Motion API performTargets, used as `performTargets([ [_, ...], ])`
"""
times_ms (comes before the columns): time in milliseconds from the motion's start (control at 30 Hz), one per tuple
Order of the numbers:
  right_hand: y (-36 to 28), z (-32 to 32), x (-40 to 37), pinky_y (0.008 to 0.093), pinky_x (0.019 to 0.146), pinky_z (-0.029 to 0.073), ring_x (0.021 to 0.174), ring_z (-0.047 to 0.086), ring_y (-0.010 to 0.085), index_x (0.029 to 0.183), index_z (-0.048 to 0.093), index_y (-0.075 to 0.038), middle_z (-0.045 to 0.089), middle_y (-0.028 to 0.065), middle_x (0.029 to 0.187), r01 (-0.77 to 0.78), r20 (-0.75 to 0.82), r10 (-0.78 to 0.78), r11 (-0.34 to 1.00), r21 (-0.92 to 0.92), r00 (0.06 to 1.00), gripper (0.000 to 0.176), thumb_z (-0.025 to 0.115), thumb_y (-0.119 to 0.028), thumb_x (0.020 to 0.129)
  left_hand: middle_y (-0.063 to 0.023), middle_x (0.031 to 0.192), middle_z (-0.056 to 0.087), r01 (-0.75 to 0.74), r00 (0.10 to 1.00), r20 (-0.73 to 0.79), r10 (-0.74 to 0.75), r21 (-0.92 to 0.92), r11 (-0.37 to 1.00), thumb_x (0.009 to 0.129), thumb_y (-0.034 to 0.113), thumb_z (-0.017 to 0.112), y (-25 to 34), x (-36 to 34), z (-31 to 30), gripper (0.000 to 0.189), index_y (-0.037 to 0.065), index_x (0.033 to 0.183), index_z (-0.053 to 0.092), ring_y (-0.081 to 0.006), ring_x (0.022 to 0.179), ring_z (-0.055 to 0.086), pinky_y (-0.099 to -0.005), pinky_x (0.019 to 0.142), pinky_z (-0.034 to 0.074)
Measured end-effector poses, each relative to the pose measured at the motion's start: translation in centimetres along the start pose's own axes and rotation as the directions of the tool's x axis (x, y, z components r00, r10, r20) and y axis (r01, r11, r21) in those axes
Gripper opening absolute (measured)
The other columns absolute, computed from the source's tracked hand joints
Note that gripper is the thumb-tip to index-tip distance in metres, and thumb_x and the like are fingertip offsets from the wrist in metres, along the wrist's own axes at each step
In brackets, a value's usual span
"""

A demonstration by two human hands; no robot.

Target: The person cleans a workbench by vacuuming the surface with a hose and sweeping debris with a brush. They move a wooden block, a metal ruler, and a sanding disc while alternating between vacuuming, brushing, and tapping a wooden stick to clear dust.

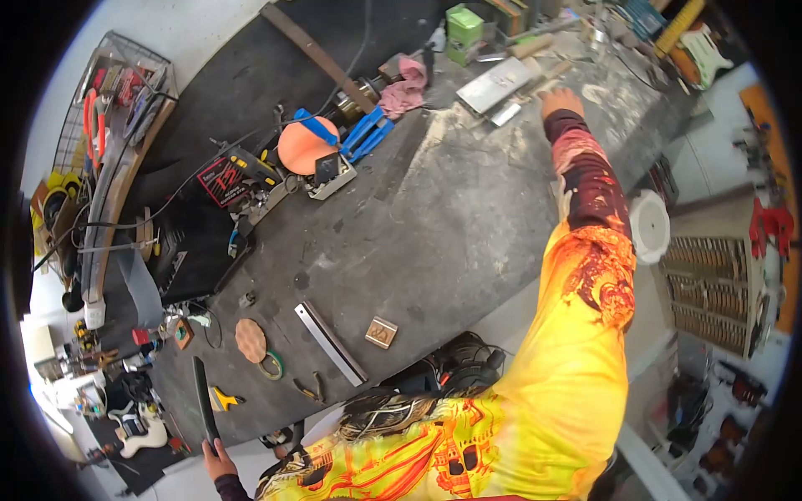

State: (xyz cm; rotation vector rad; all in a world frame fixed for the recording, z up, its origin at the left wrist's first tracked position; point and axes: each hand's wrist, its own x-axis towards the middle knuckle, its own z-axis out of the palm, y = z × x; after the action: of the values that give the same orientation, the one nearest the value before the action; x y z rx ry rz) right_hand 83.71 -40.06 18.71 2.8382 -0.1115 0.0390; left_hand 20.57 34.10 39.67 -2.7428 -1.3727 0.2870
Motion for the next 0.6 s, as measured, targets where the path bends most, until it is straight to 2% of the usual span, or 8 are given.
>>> performTargets([
  [33,1.1,3.1,2.7,0.0438,0.093,0.045,0.115,0.054,0.0273,0.117,0.064,-0.026,0.06,0.008,0.12,0.03,-0.034,-0.033,0.997,-0.071,0.999,0.033,0.04,-0.023,0.094,-0.0292,0.096,0.064,-0.118,0.984,-0.13,0.123,0.04,0.992,0.094,0.038,0.053,0.2,-0.1,0.5,0.049,-0.004,0.12,0.054,-0.0441,0.089,0.062,-0.0451,0.076,0.049],
  [67,2.3,6.2,5.7,0.0462,0.094,0.045,0.119,0.052,0.0298,0.116,0.065,-0.025,0.058,0.0116,0.124,0.037,-0.062,-0.037,0.999,0.007,0.997,0.033,0.039,-0.03,0.096,-0.0286,0.097,0.064,-0.134,0.981,-0.135,0.138,0.036,0.99,0.094,0.038,0.055,0.5,0.0,0.4,0.05,-0.004,0.121,0.054,-0.0437,0.09,0.062,-0.0446,0.077,0.049],
  [133,2.5,5.5,8.2,0.0455,0.107,0.034,0.13,0.042,0.0351,0.125,0.06,-0.025,0.048,0.017,0.137,0.017,0.115,-0.015,1.0,-0.015,0.993,0.038,0.039,-0.033,0.094,-0.0285,0.098,0.064,-0.022,0.995,-0.099,0.019,-0.026,0.999,0.093,0.041,0.055,1.8,-0.1,-0.1,0.052,-0.003,0.121,0.055,-0.0439,0.09,0.062,-0.0464,0.078,0.049],
  [200,3.3,6.6,10.3,0.0474,0.114,0.021,0.141,0.026,0.0312,0.14,0.042,-0.035,0.027,0.0094,0.154,-0.008,0.2,0.06,0.967,-0.254,0.978,0.048,0.035,-0.027,0.093,-0.0278,0.092,0.063,0.008,0.992,-0.124,0.008,0.132,0.991,0.092,0.042,0.055,1.6,0.0,0.2,0.048,0.0,0.116,0.057,-0.0456,0.084,0.06,-0.0477,0.072,0.048],
  [267,3.4,6.5,10.6,0.0546,0.112,0.02,0.143,0.021,0.0298,0.141,0.033,-0.047,0.02,-0.0014,0.157,-0.143,0.246,0.211,0.953,-0.266,0.946,0.055,0.035,-0.023,0.092,-0.0263,0.089,0.064,0.085,0.996,-0.001,-0.086,0.12,0.989,0.092,0.045,0.054,2.4,0.0,-0.3,0.05,0.003,0.119,0.056,-0.0459,0.083,0.06,-0.0494,0.072,0.047],
  [300,3.6,7.0,10.7,0.0533,0.112,0.022,0.142,0.024,0.0297,0.139,0.036,-0.047,0.024,-0.0011,0.155,-0.148,0.225,0.203,0.959,-0.24,0.953,0.054,0.036,-0.022,0.092,-0.026,0.087,0.065,-0.007,0.991,-0.132,0.028,0.163,0.987,0.092,0.045,0.053,0.9,-0.2,1.2,0.049,0.005,0.119,0.056,-0.046,0.081,0.06,-0.0503,0.071,0.047],
  [433,4.3,6.8,9.8,0.0464,0.108,0.03,0.133,0.036,0.0288,0.127,0.052,-0.036,0.042,0.0005,0.142,-0.047,0.004,0.048,0.984,-0.171,0.999,0.043,0.044,-0.016,0.09,-0.0263,0.087,0.065,0.067,0.997,-0.057,-0.058,0.158,0.985,0.093,0.046,0.052,2.5,0.0,0.6,0.046,0.007,0.117,0.056,-0.046,0.082,0.061,-0.0504,0.071,0.047],
  [600,5.6,6.4,9.5,0.0446,0.105,0.034,0.13,0.04,0.0271,0.123,0.053,-0.024,0.051,0.0016,0.133,0.137,0.032,-0.133,0.955,-0.262,0.991,0.034,0.047,-0.016,0.091,-0.0288,0.091,0.064,0.098,0.993,-0.085,-0.086,0.139,0.986,0.093,0.047,0.051,2.1,0.4,-0.1,0.05,0.006,0.12,0.055,-0.0469,0.087,0.06,-0.0501,0.074,0.047],
])
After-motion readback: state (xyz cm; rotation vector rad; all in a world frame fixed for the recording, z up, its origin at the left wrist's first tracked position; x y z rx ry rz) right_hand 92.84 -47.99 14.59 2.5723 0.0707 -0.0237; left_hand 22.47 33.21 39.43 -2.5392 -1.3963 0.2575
